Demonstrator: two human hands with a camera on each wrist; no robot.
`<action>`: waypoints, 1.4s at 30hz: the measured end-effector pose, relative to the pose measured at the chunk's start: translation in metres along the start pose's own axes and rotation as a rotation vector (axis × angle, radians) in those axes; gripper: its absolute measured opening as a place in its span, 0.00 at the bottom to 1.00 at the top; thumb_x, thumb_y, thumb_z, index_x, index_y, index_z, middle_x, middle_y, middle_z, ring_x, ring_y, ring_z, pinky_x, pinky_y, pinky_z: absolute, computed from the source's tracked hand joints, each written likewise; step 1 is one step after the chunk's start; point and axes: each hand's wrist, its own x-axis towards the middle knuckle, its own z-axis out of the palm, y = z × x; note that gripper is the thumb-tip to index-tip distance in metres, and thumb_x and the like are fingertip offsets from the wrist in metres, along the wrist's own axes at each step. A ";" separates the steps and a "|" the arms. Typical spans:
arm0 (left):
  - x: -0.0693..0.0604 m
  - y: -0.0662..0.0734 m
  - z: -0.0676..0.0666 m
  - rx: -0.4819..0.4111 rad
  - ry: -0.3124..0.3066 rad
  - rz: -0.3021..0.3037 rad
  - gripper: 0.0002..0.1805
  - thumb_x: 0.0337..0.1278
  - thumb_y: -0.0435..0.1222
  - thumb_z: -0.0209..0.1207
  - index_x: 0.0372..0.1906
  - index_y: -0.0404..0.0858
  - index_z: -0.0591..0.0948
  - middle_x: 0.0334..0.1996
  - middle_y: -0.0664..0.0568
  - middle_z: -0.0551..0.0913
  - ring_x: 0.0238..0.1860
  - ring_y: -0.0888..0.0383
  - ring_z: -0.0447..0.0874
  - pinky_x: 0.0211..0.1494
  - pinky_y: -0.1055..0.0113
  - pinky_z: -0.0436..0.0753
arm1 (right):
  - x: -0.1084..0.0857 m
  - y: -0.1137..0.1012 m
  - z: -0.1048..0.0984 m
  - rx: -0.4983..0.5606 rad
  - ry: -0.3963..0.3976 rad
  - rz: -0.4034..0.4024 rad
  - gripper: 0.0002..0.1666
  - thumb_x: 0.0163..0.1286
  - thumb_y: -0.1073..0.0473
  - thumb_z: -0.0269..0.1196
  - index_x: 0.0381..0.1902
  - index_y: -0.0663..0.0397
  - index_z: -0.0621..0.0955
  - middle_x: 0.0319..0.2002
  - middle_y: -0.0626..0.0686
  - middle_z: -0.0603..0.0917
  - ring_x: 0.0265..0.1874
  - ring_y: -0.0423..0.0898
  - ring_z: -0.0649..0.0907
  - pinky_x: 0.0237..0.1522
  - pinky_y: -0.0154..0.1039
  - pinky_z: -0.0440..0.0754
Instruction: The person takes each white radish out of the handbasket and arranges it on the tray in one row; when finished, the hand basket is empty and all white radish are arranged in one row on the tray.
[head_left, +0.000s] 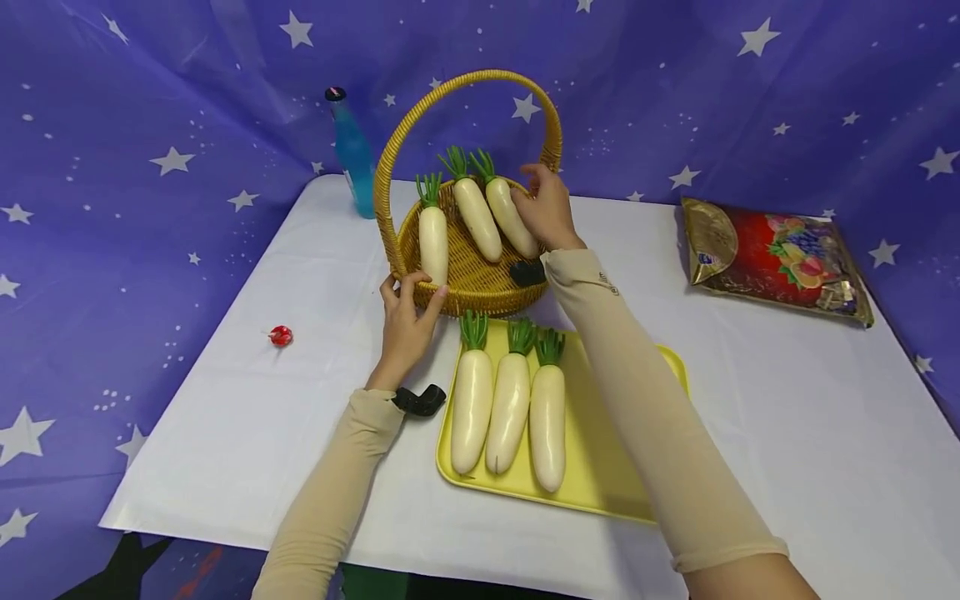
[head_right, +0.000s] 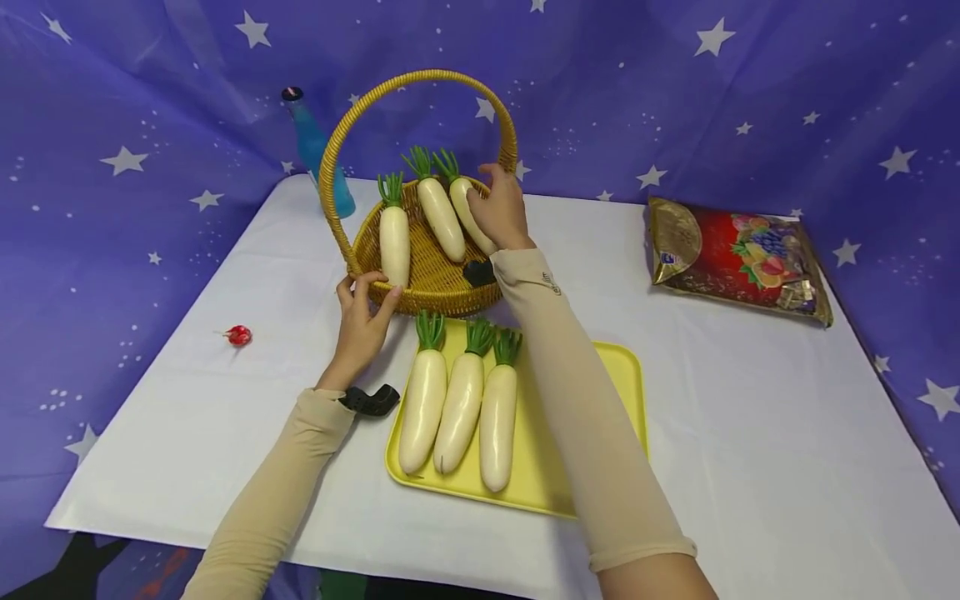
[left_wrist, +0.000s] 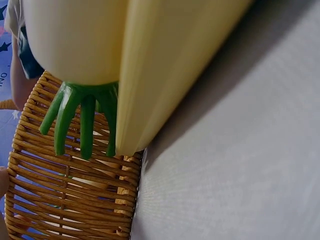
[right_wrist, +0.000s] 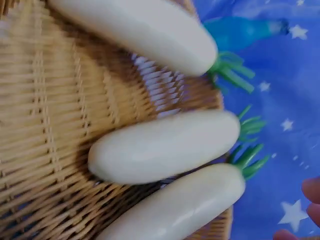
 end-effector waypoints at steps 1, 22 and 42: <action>0.000 0.000 0.000 -0.005 0.000 0.002 0.24 0.58 0.60 0.46 0.52 0.51 0.65 0.66 0.38 0.44 0.60 0.44 0.61 0.47 0.51 0.71 | 0.002 0.001 0.001 -0.010 -0.008 0.000 0.26 0.65 0.54 0.53 0.61 0.49 0.68 0.52 0.57 0.72 0.48 0.50 0.72 0.53 0.42 0.68; -0.001 0.001 0.001 0.010 0.002 0.005 0.24 0.57 0.60 0.46 0.51 0.51 0.66 0.66 0.37 0.44 0.64 0.42 0.57 0.51 0.47 0.69 | -0.004 0.021 0.029 0.002 -0.342 0.203 0.50 0.59 0.63 0.60 0.71 0.47 0.45 0.66 0.59 0.61 0.60 0.56 0.68 0.54 0.50 0.70; 0.000 -0.001 -0.002 0.023 0.017 0.001 0.24 0.57 0.60 0.46 0.52 0.51 0.66 0.66 0.37 0.44 0.60 0.42 0.62 0.51 0.47 0.70 | -0.008 0.020 0.024 0.081 -0.417 0.214 0.54 0.61 0.54 0.61 0.71 0.41 0.38 0.72 0.55 0.46 0.61 0.58 0.68 0.55 0.51 0.71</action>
